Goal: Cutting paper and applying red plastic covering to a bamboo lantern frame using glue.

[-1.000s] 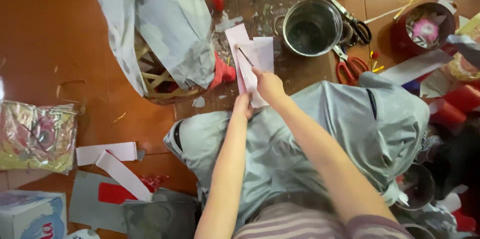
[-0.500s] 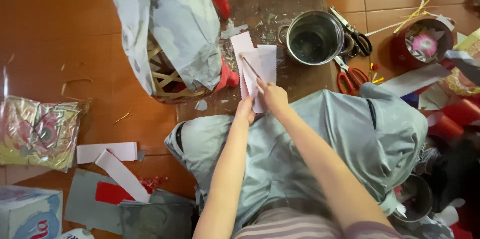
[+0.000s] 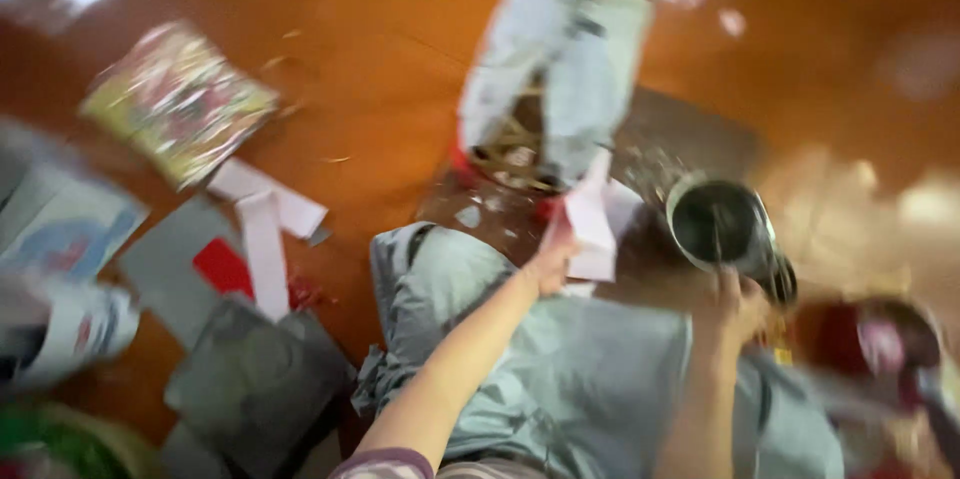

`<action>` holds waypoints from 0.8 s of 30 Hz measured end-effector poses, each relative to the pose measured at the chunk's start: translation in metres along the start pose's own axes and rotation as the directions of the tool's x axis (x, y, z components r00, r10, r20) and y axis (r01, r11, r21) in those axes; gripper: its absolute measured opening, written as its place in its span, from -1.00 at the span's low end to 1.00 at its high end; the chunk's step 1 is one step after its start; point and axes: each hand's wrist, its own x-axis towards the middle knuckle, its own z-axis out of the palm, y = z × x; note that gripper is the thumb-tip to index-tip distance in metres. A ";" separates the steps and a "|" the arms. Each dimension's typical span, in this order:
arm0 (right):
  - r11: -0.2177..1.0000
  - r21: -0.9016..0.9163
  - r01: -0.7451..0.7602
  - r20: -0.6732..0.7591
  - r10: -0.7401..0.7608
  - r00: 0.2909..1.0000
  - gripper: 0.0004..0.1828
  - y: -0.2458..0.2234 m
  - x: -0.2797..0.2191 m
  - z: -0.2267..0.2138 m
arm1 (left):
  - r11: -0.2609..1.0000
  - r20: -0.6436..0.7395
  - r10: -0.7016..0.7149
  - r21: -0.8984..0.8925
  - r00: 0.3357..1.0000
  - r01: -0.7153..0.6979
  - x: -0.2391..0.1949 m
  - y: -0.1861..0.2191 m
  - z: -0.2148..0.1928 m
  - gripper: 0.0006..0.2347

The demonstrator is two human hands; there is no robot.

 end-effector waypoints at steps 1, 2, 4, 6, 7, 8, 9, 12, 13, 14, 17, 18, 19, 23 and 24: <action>0.998 0.023 0.055 0.006 -0.055 0.998 -0.65 -0.016 0.003 0.005 | 0.998 -0.008 0.059 -0.010 0.998 -0.059 -0.019 0.014 0.020 -0.72; 0.947 0.059 0.317 0.002 -0.317 0.948 -0.64 -0.031 0.006 0.010 | 0.999 0.010 0.039 0.002 0.999 -0.039 -0.038 0.027 0.041 -0.73; 0.799 0.102 0.593 -0.024 -0.594 0.804 -0.55 -0.070 0.001 0.007 | 0.998 0.030 0.066 0.003 0.997 -0.066 -0.053 0.036 0.060 -0.75; 0.599 0.519 0.610 -0.063 -0.685 0.726 -0.58 -0.113 -0.027 -0.006 | 0.998 0.252 0.027 -0.067 0.967 -0.010 -0.052 0.029 0.050 -0.76; 0.581 0.527 0.620 -0.067 -0.699 0.712 -0.58 -0.120 -0.031 -0.009 | 0.997 0.247 0.049 -0.070 0.968 -0.033 -0.058 0.035 0.054 -0.76; 0.621 0.557 0.551 -0.035 -0.646 0.763 -0.66 -0.127 -0.034 -0.013 | 0.997 0.193 0.009 0.069 0.981 -0.022 -0.064 0.041 0.058 -0.71; 0.662 0.581 0.473 0.004 -0.584 0.812 -0.74 -0.131 -0.040 -0.017 | 0.979 0.132 -0.034 0.205 0.991 0.006 -0.071 0.043 0.062 -0.65; 0.673 0.621 0.401 -0.007 -0.507 0.862 -0.83 -0.123 -0.037 -0.022 | 0.551 0.069 0.480 0.752 0.875 -0.362 -0.125 0.068 0.118 -0.59; 0.675 0.621 0.399 -0.005 -0.505 0.863 -0.83 -0.125 -0.039 -0.025 | 0.553 0.068 0.477 0.752 0.876 -0.359 -0.140 0.073 0.135 -0.59; 0.657 0.661 0.363 0.030 -0.507 0.862 -0.83 -0.126 -0.042 -0.028 | 0.145 0.309 0.638 0.851 0.705 -0.505 -0.153 0.079 0.151 -0.60; 0.598 0.740 0.309 0.088 -0.541 0.836 -0.81 -0.132 -0.047 -0.034 | -0.314 0.541 0.674 0.826 0.503 -0.468 -0.160 0.077 0.172 -0.72; 0.549 0.783 0.292 0.103 -0.577 0.810 -0.79 -0.134 -0.049 -0.035 | -0.338 0.512 0.694 0.853 0.506 -0.398 -0.156 0.074 0.173 -0.81; 0.557 0.778 0.290 0.109 -0.575 0.811 -0.79 -0.133 -0.049 -0.029 | -0.329 0.508 0.695 0.854 0.508 -0.403 -0.159 0.077 0.174 -0.81; 0.540 0.840 0.049 0.249 -0.465 0.850 -0.59 -0.125 -0.048 -0.013 | -0.276 0.544 0.677 0.812 0.495 -0.514 -0.182 0.094 0.173 -0.80; 0.683 0.675 0.278 0.187 -0.523 0.832 -0.61 -0.122 -0.048 -0.010 | -0.244 0.554 0.691 0.783 0.464 -0.572 -0.189 0.100 0.172 -0.81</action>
